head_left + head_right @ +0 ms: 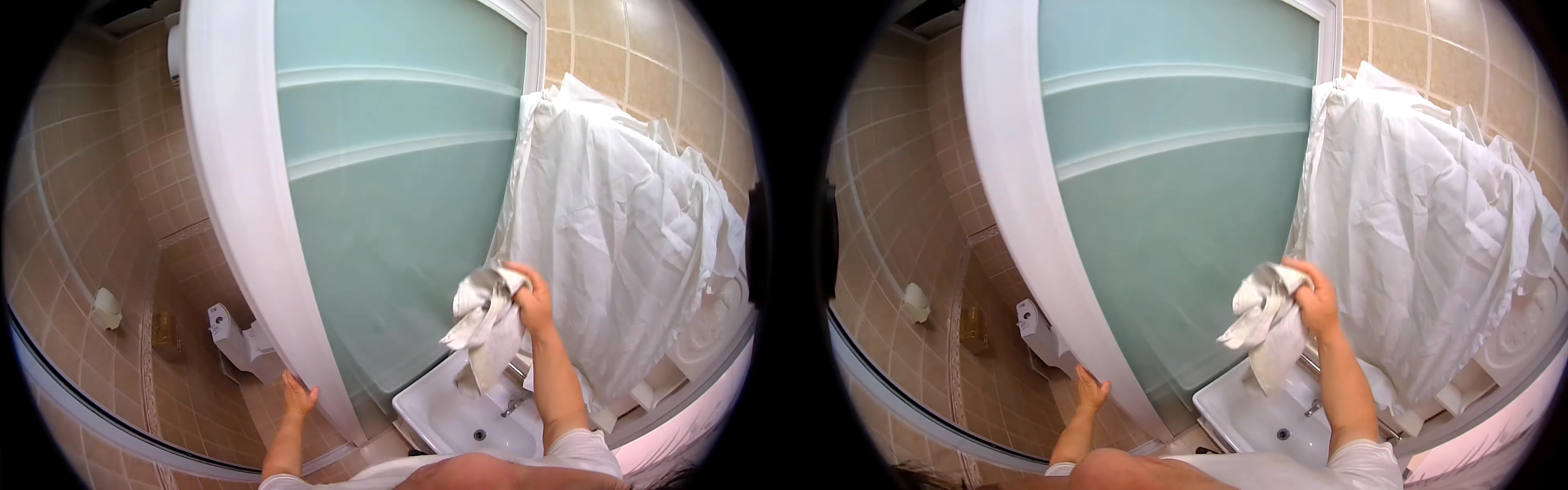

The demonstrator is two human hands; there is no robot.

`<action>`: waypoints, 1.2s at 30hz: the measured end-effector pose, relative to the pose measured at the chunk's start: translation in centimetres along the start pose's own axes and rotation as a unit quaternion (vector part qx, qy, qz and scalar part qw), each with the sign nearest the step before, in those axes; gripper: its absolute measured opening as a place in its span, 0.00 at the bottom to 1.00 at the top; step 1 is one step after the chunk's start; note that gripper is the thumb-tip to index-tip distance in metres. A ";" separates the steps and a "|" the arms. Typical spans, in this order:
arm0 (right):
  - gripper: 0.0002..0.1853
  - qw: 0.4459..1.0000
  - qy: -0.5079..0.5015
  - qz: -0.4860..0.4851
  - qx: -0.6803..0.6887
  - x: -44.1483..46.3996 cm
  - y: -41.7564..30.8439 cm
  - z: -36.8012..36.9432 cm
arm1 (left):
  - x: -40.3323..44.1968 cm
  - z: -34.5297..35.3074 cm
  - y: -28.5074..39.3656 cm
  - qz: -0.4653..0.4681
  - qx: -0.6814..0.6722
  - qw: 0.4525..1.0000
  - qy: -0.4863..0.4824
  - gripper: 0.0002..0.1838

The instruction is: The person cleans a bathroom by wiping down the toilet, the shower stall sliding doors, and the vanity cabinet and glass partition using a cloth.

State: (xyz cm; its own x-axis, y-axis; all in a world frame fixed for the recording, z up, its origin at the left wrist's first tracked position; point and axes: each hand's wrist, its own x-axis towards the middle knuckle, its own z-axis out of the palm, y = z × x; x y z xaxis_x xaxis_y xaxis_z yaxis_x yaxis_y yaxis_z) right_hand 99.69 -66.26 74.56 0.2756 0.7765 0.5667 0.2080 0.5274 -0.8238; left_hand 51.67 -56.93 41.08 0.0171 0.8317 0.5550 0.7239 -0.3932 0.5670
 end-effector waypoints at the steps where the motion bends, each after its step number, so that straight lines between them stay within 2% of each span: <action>1: 0.22 1.000 0.001 -0.016 -0.022 1.6 -1.8 0.3 | 0.5 -2.3 2.4 -0.014 -0.037 0.998 -0.044 0.53; 2: 0.23 0.999 0.002 -0.032 -0.042 3.4 -4.1 0.6 | 1.4 -4.5 4.2 -0.028 -0.073 0.993 -0.086 0.52; 4: 0.26 0.987 0.035 -0.155 -0.033 7.9 -7.3 1.1 | 3.6 -7.9 5.2 0.025 -0.038 0.998 -0.037 0.49; 6: 0.27 0.965 0.049 -0.255 0.028 12.1 -11.9 2.9 | 9.0 -12.7 9.4 0.090 -0.126 0.983 0.095 0.46; 8: 0.27 0.945 0.034 -0.320 0.053 14.9 -16.6 5.5 | 13.9 -18.9 18.2 0.169 -0.152 0.963 0.147 0.44; 10: 0.26 0.915 -0.011 -0.387 0.110 15.6 -19.8 9.8 | 17.0 -21.6 23.8 0.329 -0.192 0.915 0.130 0.43; 12: 0.26 0.899 -0.072 -0.422 0.090 14.4 -21.6 14.5 | 18.7 -23.0 29.3 0.425 -0.220 0.873 0.098 0.43; 15: 0.28 0.880 -0.197 -0.415 0.123 11.4 -21.2 20.5 | 20.2 -21.7 33.5 0.395 -0.271 0.873 0.092 0.43; 16: 0.28 0.869 -0.235 -0.415 0.131 10.4 -20.4 21.9 | 20.6 -21.2 34.7 0.381 -0.340 0.856 0.083 0.41; 17: 0.28 0.854 -0.260 -0.444 0.080 9.7 -19.5 22.9 | 20.7 -21.1 35.4 0.365 -0.407 0.834 0.074 0.39; 18: 0.29 0.836 -0.284 -0.470 0.029 8.9 -19.0 23.5 | 20.6 -21.3 35.6 0.363 -0.405 0.836 0.076 0.39; 19: 0.31 0.829 -0.311 -0.464 -0.037 7.8 -18.8 23.2 | 20.4 -21.5 35.8 0.270 -0.473 0.838 0.039 0.38; 20: 0.30 0.821 -0.330 -0.463 -0.054 7.2 -18.5 23.0 | 20.0 -21.5 35.8 0.170 -0.534 0.828 0.002 0.37; 22: 0.28 0.816 -0.338 -0.466 -0.058 7.0 -18.0 21.4 | 19.2 -21.9 33.6 0.125 -0.544 0.830 0.007 0.25; 23: 0.28 0.813 -0.308 -0.492 -0.047 7.1 -18.3 19.7 | 18.7 -22.7 31.3 0.146 -0.565 0.812 -0.009 0.24; 24: 0.27 0.810 -0.279 -0.515 -0.035 7.3 -19.0 17.2 | 18.2 -23.8 27.8 0.223 -0.505 0.834 0.024 0.26; 26: 0.25 0.829 -0.218 -0.514 -0.002 7.4 -20.8 11.1 | 16.0 -29.5 29.8 0.285 -0.497 0.817 0.069 0.26; 27: 0.25 0.831 -0.184 -0.525 -0.013 7.1 -21.6 8.3 | 15.0 -32.4 30.9 0.315 -0.492 0.806 0.092 0.29; 30: 0.26 0.815 -0.108 -0.562 -0.086 5.2 -23.8 0.9 | 12.2 -37.2 32.4 0.412 -0.416 0.801 0.127 0.28; 33: 0.27 0.768 -0.102 -0.608 -0.172 2.2 -25.7 -3.6 | 9.5 -38.4 32.9 0.489 -0.310 0.811 0.087 0.27; 36: 0.27 0.727 -0.142 -0.630 -0.234 -0.1 -26.6 -5.1 | 8.0 -37.5 33.9 0.537 -0.240 0.808 0.032 0.26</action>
State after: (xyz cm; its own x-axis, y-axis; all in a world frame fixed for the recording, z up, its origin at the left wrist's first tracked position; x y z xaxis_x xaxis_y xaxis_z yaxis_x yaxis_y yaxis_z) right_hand 98.95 -82.12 96.53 -0.6019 -0.1451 0.7853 0.4423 0.7582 0.4791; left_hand 50.46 -78.29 87.52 0.4111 -0.1051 0.9055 -0.0349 -0.9944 -0.0995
